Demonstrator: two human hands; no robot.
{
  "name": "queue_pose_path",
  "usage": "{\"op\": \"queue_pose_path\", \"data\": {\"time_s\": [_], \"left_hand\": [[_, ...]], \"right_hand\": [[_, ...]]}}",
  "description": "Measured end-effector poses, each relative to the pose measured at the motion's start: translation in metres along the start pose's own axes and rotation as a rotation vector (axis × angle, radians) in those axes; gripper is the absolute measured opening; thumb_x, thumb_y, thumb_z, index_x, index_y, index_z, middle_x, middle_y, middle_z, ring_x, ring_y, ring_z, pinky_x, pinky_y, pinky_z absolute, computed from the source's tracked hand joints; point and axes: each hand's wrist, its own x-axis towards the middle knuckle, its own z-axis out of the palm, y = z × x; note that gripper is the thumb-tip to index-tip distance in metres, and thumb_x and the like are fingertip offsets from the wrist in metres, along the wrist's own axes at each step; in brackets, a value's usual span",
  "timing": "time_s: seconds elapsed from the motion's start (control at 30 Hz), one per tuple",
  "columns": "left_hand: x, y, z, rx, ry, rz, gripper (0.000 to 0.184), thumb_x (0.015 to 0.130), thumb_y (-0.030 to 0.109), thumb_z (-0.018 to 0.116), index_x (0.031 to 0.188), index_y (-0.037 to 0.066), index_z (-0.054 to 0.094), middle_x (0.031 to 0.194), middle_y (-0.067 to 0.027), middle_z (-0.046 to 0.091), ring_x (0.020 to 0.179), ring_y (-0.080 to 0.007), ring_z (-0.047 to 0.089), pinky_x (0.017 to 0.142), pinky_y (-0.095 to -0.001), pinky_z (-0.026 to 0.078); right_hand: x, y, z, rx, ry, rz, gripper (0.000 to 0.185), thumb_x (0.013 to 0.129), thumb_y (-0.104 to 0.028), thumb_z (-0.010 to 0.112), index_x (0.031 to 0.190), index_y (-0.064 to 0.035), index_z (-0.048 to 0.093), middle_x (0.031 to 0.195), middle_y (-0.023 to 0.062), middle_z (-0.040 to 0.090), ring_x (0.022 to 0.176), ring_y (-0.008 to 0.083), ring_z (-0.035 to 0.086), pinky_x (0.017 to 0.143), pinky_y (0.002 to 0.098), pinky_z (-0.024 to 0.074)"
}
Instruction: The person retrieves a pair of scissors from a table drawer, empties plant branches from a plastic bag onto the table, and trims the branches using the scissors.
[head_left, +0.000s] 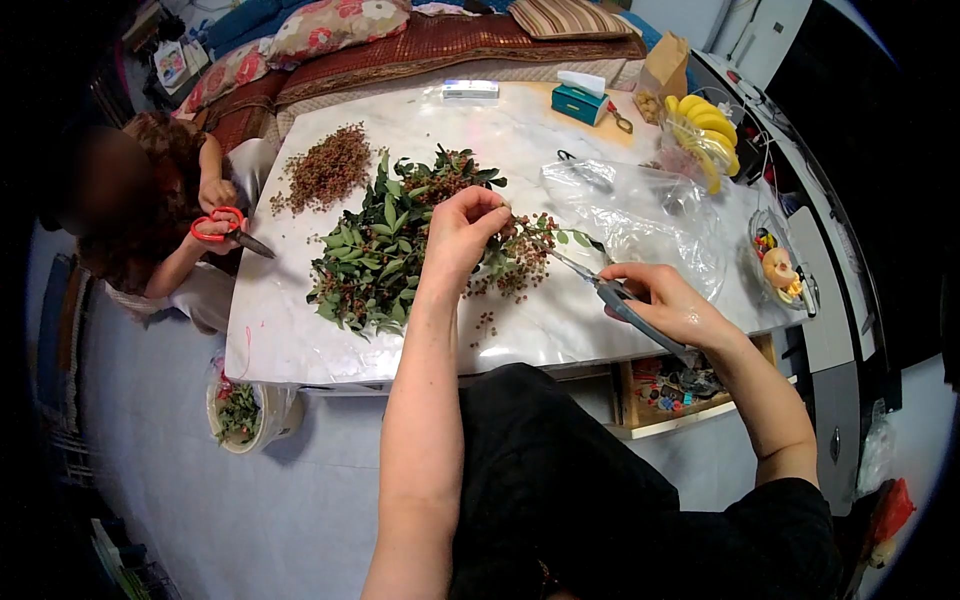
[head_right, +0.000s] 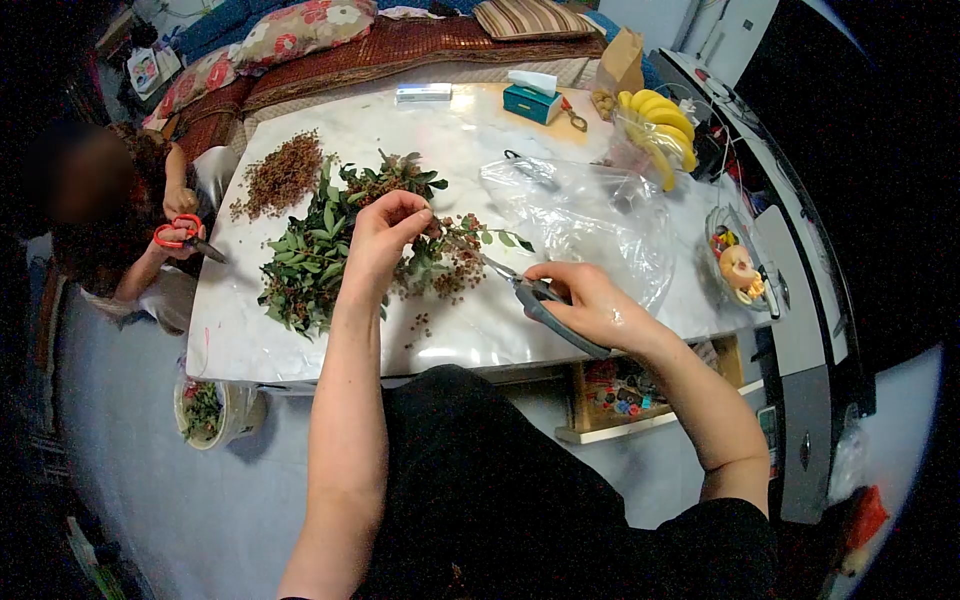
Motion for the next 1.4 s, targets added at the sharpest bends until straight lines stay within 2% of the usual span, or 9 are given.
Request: {"op": "queue_pose_path", "data": {"time_s": [0.4, 0.5, 0.57, 0.6, 0.67, 0.77, 1.0, 1.07, 1.4], "left_hand": [[-0.001, 0.005, 0.002, -0.018, -0.009, -0.024, 0.006, 0.085, 0.005, 0.062, 0.09, 0.001, 0.062, 0.076, -0.0027, 0.064, 0.068, -0.0103, 0.061, 0.062, -0.023, 0.045], [-0.001, 0.003, 0.0, -0.018, -0.011, -0.012, 0.006, 0.085, 0.005, 0.062, 0.09, 0.0, 0.062, 0.076, -0.0028, 0.063, 0.068, -0.0107, 0.062, 0.063, -0.0236, 0.046], [-0.003, 0.004, 0.0, 0.003, -0.004, -0.023, 0.006, 0.085, 0.005, 0.062, 0.09, 0.0, 0.062, 0.077, -0.0029, 0.064, 0.068, -0.0108, 0.062, 0.064, -0.0239, 0.046], [-0.003, 0.004, 0.001, -0.007, -0.008, -0.021, 0.006, 0.085, 0.004, 0.062, 0.09, 0.0, 0.062, 0.077, -0.0029, 0.064, 0.068, -0.0107, 0.061, 0.063, -0.0238, 0.046], [-0.002, 0.003, 0.001, -0.018, -0.012, -0.019, 0.006, 0.085, 0.004, 0.062, 0.09, 0.0, 0.062, 0.077, -0.0029, 0.064, 0.068, -0.0106, 0.061, 0.063, -0.0237, 0.046], [-0.001, 0.001, 0.002, 0.0, -0.023, 0.0, 0.007, 0.086, 0.004, 0.062, 0.091, 0.0, 0.062, 0.077, -0.003, 0.064, 0.07, -0.0112, 0.063, 0.062, -0.0229, 0.045], [-0.001, 0.001, 0.004, 0.007, -0.047, -0.031, 0.007, 0.087, 0.004, 0.06, 0.093, 0.001, 0.06, 0.077, -0.0034, 0.064, 0.073, -0.0125, 0.067, 0.061, -0.0218, 0.043], [-0.002, 0.003, 0.004, -0.004, -0.049, -0.037, 0.007, 0.088, 0.004, 0.06, 0.093, 0.001, 0.06, 0.077, -0.0033, 0.064, 0.073, -0.0122, 0.067, 0.061, -0.022, 0.043], [0.0, -0.002, -0.001, -0.044, -0.056, -0.01, 0.008, 0.087, 0.004, 0.061, 0.093, 0.001, 0.06, 0.078, -0.0029, 0.064, 0.072, -0.013, 0.066, 0.062, -0.0221, 0.044]], "right_hand": [[-0.004, -0.016, -0.001, -0.134, 0.024, -0.046, 0.032, 0.082, -0.016, 0.064, 0.108, 0.0022, 0.063, 0.071, 0.0093, 0.061, 0.062, 0.0108, 0.051, 0.057, 0.0282, 0.0428], [-0.005, -0.019, 0.0, -0.219, 0.033, -0.05, 0.031, 0.082, -0.014, 0.063, 0.109, 0.0019, 0.062, 0.074, 0.0149, 0.062, 0.064, 0.0156, 0.057, 0.061, 0.0312, 0.0459], [-0.006, -0.017, 0.001, -0.266, 0.067, -0.091, 0.03, 0.081, -0.014, 0.062, 0.108, 0.0007, 0.063, 0.077, 0.0197, 0.064, 0.067, 0.0253, 0.062, 0.064, 0.0356, 0.0482], [-0.006, -0.017, 0.001, -0.265, 0.066, -0.091, 0.03, 0.081, -0.014, 0.062, 0.108, 0.0007, 0.063, 0.077, 0.0197, 0.064, 0.067, 0.0253, 0.062, 0.064, 0.0356, 0.0482], [-0.007, -0.015, 0.0, -0.338, 0.078, -0.148, 0.029, 0.08, -0.014, 0.062, 0.106, -0.0007, 0.063, 0.08, 0.0212, 0.064, 0.072, 0.0348, 0.064, 0.067, 0.04, 0.0492], [-0.007, -0.01, 0.0, -0.427, 0.085, -0.183, 0.03, 0.08, -0.014, 0.063, 0.108, -0.0017, 0.061, 0.079, 0.0211, 0.064, 0.075, 0.0391, 0.062, 0.068, 0.043, 0.0493], [-0.011, -0.011, 0.001, -0.594, 0.138, -0.258, 0.034, 0.08, -0.014, 0.063, 0.112, -0.0041, 0.059, 0.077, 0.0215, 0.064, 0.075, 0.0401, 0.062, 0.067, 0.0456, 0.049], [-0.011, -0.006, 0.001, -0.646, 0.168, -0.275, 0.042, 0.076, -0.014, 0.065, 0.117, -0.0062, 0.056, 0.078, 0.019, 0.063, 0.074, 0.0395, 0.06, 0.066, 0.0422, 0.0483], [-0.01, 0.0, -0.002, -0.516, 0.128, -0.218, 0.04, 0.076, -0.013, 0.065, 0.115, -0.0066, 0.057, 0.078, 0.0169, 0.063, 0.069, 0.0325, 0.062, 0.064, 0.0373, 0.0477]]}}
